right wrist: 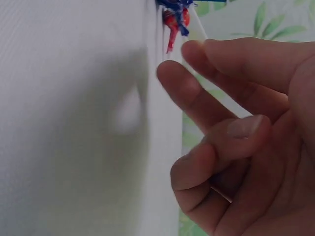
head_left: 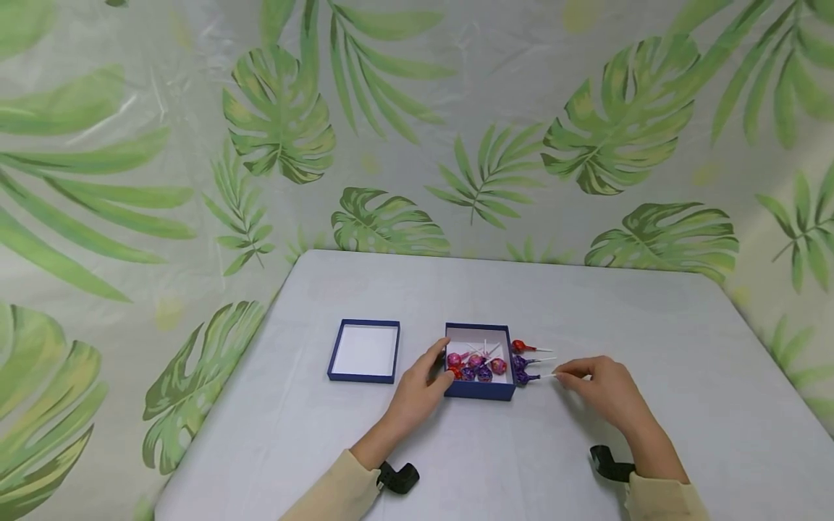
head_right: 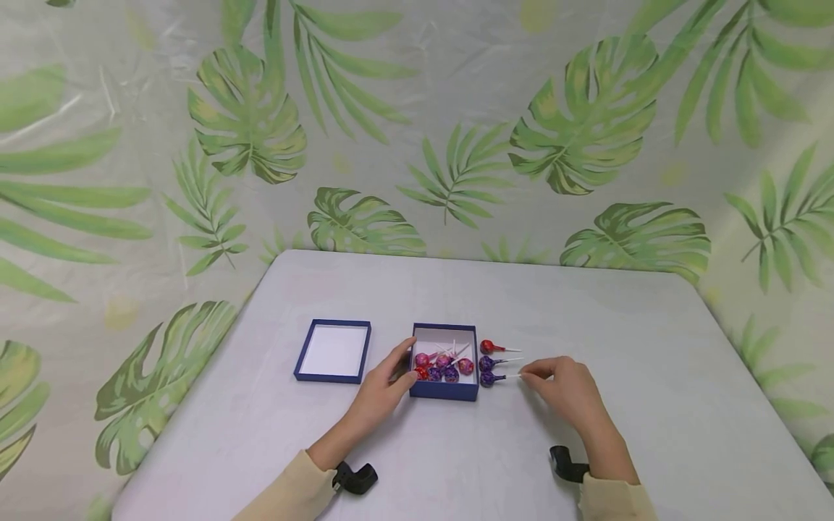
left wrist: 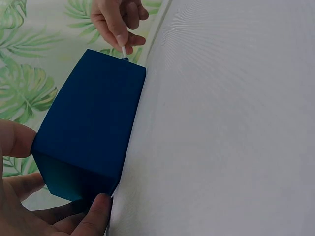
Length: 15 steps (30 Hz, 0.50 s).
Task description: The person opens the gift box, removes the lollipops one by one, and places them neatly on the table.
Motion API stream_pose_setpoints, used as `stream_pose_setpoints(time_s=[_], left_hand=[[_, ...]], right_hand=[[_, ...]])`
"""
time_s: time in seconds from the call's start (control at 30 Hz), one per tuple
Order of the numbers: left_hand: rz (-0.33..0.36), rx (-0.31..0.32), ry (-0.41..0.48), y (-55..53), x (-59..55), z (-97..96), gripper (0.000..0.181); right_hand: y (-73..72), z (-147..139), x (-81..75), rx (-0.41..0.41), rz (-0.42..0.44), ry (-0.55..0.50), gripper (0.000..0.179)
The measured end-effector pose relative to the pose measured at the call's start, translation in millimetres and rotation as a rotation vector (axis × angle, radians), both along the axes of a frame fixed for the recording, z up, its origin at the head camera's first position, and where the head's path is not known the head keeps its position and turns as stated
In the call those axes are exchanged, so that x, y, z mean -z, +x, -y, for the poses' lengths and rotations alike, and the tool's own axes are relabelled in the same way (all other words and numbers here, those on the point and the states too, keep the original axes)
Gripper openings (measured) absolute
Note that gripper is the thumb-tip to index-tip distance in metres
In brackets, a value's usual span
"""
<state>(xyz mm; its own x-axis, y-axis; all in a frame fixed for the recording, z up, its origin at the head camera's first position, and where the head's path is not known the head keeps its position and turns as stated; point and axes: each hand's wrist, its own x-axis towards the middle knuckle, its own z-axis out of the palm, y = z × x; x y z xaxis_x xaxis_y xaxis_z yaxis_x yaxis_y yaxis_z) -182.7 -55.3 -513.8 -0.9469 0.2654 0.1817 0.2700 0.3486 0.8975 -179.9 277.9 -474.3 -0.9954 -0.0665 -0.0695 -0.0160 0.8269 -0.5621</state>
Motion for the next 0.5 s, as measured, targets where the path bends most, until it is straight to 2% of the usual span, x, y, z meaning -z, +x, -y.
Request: stream_pose_setpoints(time_s=[0.17, 0.5], left_hand=[[-0.009, 0.003, 0.001, 0.7, -1.8, -0.3, 0.058], [-0.015, 0.000, 0.002, 1.1, -1.9, -0.3, 0.058]], right_hand=[[-0.8, -2.6, 4.4, -0.002, 0.040, 0.002, 0.023], [-3.9, -2.8, 10.7, 0.008, 0.053, -0.004, 0.016]])
